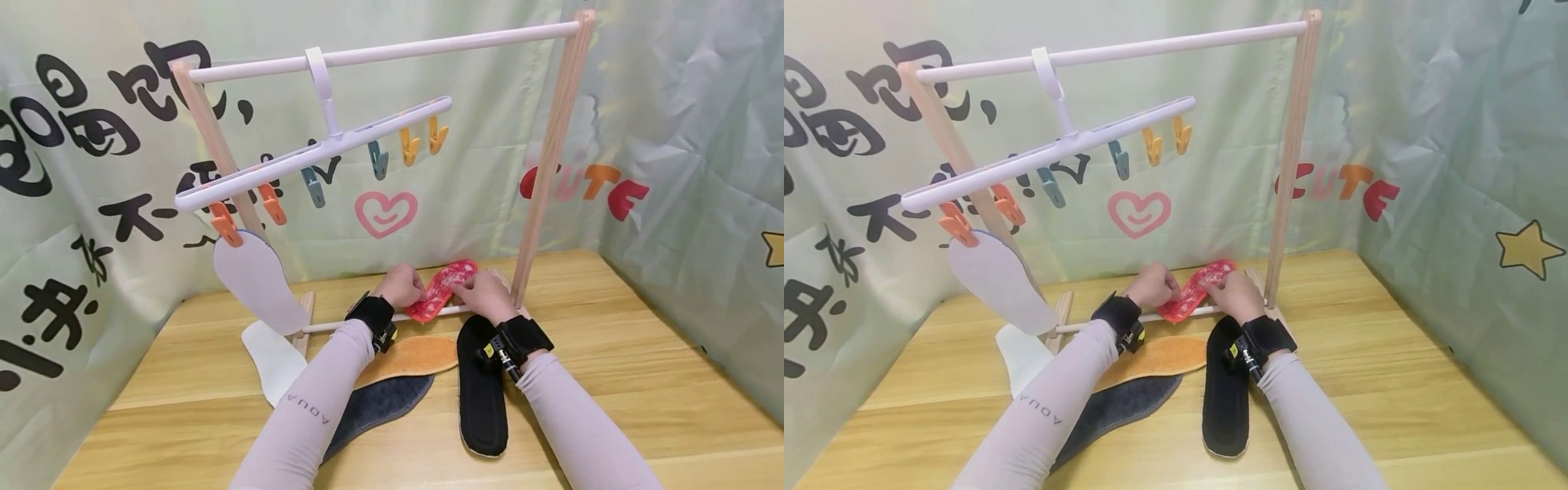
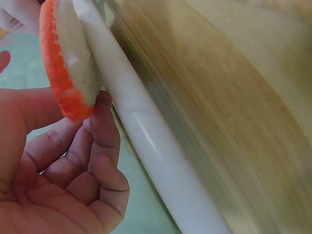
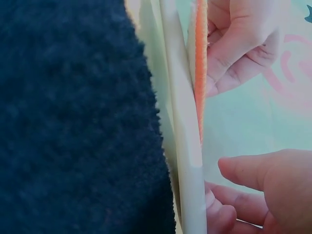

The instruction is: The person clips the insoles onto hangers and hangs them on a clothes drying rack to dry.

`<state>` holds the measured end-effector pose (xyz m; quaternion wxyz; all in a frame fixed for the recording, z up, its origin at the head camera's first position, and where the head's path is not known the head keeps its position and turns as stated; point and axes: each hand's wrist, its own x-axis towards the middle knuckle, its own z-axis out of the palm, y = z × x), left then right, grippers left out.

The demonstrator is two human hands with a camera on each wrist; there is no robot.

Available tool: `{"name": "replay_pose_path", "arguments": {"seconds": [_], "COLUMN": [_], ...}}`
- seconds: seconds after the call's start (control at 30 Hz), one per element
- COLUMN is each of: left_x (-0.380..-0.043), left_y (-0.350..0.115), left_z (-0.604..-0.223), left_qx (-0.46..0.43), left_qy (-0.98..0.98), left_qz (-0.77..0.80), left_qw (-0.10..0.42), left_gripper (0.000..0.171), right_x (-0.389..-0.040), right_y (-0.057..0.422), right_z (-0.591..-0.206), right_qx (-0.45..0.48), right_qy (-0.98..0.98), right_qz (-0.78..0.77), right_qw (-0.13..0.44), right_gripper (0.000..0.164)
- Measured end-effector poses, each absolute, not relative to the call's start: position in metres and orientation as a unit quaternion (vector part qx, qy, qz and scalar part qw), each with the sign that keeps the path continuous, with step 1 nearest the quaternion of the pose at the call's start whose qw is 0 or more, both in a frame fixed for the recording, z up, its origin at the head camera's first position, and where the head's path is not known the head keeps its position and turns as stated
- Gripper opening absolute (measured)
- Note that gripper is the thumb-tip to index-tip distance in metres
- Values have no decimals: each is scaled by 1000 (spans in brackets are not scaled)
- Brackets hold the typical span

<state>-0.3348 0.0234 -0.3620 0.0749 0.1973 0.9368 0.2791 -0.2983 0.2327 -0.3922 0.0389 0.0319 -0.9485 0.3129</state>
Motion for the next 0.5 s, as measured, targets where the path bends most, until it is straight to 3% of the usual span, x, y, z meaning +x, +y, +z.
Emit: {"name": "replay_pose_path", "arguments": {"seconds": [0.5], "left_x": [-321], "left_y": [17], "left_z": [-363], "left_qx": [216], "left_qy": [928], "left_qz": [299], "left_qw": [57], "left_gripper": [11], "right_x": [-293], "right_y": [229], "right_z": [-383], "right_qx": [10], "right_qy": [-938], "right_qz": [341], "right_qw": [64], "right_gripper": [40]}}
